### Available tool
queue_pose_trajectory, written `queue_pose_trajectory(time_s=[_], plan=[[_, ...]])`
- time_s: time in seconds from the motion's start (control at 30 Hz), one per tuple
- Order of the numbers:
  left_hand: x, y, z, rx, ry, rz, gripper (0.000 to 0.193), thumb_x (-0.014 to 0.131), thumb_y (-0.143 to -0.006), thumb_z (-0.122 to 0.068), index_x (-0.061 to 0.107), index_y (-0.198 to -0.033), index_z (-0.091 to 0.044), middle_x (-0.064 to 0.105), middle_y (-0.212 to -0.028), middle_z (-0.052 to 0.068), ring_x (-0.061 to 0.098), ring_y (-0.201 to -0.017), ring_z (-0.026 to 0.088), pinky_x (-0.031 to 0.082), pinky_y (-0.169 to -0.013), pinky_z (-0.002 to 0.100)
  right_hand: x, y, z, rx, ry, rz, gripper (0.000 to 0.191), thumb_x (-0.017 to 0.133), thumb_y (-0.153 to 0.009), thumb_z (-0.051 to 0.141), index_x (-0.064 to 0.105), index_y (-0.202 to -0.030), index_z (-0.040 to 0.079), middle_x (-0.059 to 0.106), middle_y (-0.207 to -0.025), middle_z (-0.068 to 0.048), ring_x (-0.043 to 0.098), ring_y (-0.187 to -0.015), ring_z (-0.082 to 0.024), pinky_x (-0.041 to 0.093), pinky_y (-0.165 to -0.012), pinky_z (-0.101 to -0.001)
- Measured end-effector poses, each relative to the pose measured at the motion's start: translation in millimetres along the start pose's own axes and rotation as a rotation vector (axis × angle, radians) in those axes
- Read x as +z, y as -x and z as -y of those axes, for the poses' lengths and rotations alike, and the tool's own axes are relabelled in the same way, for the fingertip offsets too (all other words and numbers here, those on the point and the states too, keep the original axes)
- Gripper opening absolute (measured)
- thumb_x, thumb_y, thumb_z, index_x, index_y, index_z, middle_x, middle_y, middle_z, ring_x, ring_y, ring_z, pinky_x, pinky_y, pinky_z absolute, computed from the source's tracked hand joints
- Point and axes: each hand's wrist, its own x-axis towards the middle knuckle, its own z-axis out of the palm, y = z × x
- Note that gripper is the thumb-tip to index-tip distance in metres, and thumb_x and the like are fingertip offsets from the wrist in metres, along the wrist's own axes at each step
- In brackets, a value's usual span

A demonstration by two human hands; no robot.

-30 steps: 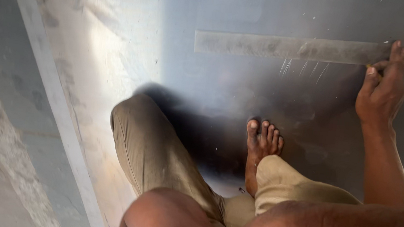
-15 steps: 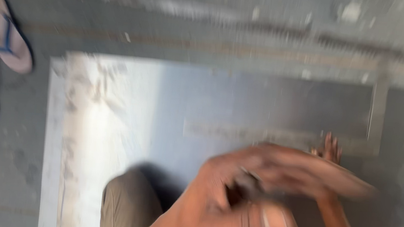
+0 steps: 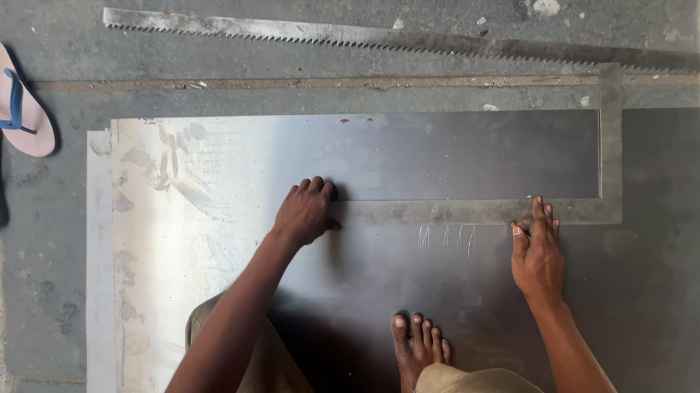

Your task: The person uses a metal square ruler and a marking tool to draw straight lines on a large metal sheet. They reposition the ruler several times to create different markings across the surface.

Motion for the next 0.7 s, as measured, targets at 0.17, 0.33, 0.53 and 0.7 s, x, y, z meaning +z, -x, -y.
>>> queue_pose_trajectory(time_s=[0.17, 0.33, 0.53, 0.7], plan=[[4, -14, 6, -0.002, 0.045, 0.026, 0.074, 0.094, -0.065, -0.035, 0.063, -0.126, -0.007, 0.059, -0.125, 0.012, 0.057, -0.121, 0.030, 0.048, -0.105, 0.043, 4, 17, 19, 0.120, -0.196, -0.011, 0.015, 0.062, -0.104, 0.012, 0.062, -0.113, 0.000, 0.072, -0.128, -0.009, 0.073, -0.112, -0.027, 0.060, -0.091, -0.0376], [11, -16, 6, -0.053, 0.083, 0.013, 0.070, 0.096, -0.064, -0.032, 0.067, -0.122, -0.006, 0.059, -0.125, 0.013, 0.056, -0.123, 0.030, 0.048, -0.107, 0.041, 43, 38, 46, -0.150, -0.298, 0.074, 0.009, 0.068, -0.097, 0.005, 0.070, -0.105, 0.002, 0.073, -0.117, -0.009, 0.075, -0.101, -0.024, 0.062, -0.086, -0.0335], [-6, -21, 5, -0.075, 0.124, 0.099, 0.072, 0.096, -0.061, -0.030, 0.066, -0.123, -0.007, 0.057, -0.132, 0.010, 0.055, -0.126, 0.029, 0.049, -0.110, 0.039, 49, 46, 52, -0.089, -0.240, 0.169, 0.020, 0.072, -0.092, 0.007, 0.071, -0.111, 0.000, 0.068, -0.113, -0.011, 0.072, -0.095, -0.025, 0.060, -0.079, -0.0355], [-1, -24, 9, -0.070, 0.130, 0.122, 0.074, 0.096, -0.062, -0.028, 0.066, -0.126, -0.010, 0.057, -0.137, 0.008, 0.053, -0.131, 0.027, 0.048, -0.112, 0.038, 41, 35, 55, -0.045, -0.218, 0.254, 0.021, 0.073, -0.092, 0.009, 0.072, -0.112, 0.004, 0.069, -0.111, -0.009, 0.072, -0.093, -0.025, 0.060, -0.078, -0.0351]])
